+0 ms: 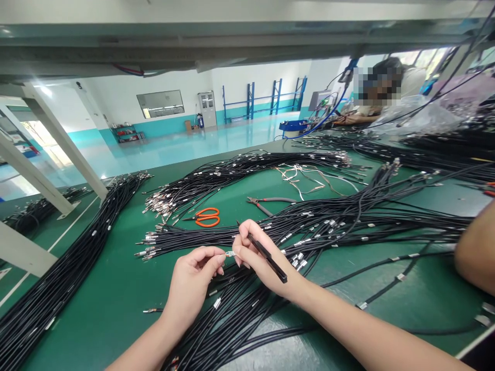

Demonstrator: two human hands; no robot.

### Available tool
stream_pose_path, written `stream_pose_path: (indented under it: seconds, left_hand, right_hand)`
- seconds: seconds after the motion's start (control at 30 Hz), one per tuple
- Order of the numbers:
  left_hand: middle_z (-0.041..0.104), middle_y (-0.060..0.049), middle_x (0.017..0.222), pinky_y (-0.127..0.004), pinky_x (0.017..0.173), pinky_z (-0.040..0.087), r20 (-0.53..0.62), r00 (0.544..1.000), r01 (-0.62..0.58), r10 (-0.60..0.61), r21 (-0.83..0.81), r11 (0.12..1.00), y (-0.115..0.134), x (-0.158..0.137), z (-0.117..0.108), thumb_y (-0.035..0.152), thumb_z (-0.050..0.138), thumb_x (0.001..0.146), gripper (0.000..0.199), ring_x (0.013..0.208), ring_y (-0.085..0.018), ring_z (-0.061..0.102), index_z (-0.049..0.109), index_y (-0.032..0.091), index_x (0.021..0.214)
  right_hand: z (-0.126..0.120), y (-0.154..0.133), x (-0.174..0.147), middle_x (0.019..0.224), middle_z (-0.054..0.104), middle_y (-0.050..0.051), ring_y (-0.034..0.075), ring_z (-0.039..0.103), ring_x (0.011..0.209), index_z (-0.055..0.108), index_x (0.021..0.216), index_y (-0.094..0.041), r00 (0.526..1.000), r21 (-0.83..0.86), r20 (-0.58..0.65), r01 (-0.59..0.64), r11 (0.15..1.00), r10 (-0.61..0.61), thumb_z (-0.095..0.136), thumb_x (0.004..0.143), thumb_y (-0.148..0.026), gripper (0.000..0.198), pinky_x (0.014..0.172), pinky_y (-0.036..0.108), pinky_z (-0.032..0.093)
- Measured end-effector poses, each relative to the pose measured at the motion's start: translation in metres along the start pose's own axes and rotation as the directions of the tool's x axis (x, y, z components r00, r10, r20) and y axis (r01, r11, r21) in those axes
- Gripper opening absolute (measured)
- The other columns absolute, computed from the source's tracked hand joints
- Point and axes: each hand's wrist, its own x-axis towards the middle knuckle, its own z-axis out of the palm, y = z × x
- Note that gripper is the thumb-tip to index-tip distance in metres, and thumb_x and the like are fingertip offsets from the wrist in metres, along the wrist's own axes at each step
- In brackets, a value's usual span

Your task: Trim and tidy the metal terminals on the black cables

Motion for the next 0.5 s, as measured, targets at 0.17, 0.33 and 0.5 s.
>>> stream_pose_path:
  seconds: [0.17, 0.33, 0.5]
  left_hand:
    - [0.057, 0.001, 0.06, -0.022, 0.057, 0.04, -0.007, 1.0, -0.013, 0.013, 0.008, 1.0, 0.0002, -0.0004, 0.0001, 0.03, 0.058, 0.073, 0.016, 0.057, -0.012, 0.05, 0.067, 0.017, 0.074]
    - [0.056, 0.001, 0.06, -0.023, 0.058, 0.039, 0.002, 1.0, -0.02, 0.02, 0.011, 1.0, -0.0002, -0.0013, -0.0002, 0.029, 0.057, 0.074, 0.015, 0.057, -0.012, 0.049, 0.067, 0.017, 0.072]
    - [0.056, 0.001, 0.06, -0.022, 0.057, 0.039, 0.008, 1.0, -0.009, 0.009, -0.003, 1.0, -0.0019, -0.0006, -0.0006, 0.028, 0.058, 0.074, 0.015, 0.057, -0.012, 0.049, 0.067, 0.016, 0.073]
  right_hand:
    - [-0.0006, -0.0036, 0.0003, 0.068, 0.043, -0.005, 0.01, 0.043, 0.06, 0.031, 0.08, -0.023, 0.999, -0.048, 0.03, 0.031, 0.998, -0.03, 0.045, 0.085, -0.021, 0.015, 0.057, 0.023, 0.035]
    - [-0.0011, -0.0053, 0.0011, 0.069, 0.042, -0.004, 0.01, 0.043, 0.061, 0.03, 0.08, -0.023, 0.998, -0.062, 0.047, 0.035, 0.997, -0.033, 0.045, 0.085, -0.022, 0.015, 0.058, 0.024, 0.036]
    - [0.0001, -0.0034, 0.0006, 0.069, 0.042, -0.004, 0.01, 0.042, 0.061, 0.03, 0.08, -0.023, 0.999, -0.068, 0.037, 0.027, 0.997, -0.024, 0.045, 0.085, -0.022, 0.016, 0.058, 0.024, 0.035]
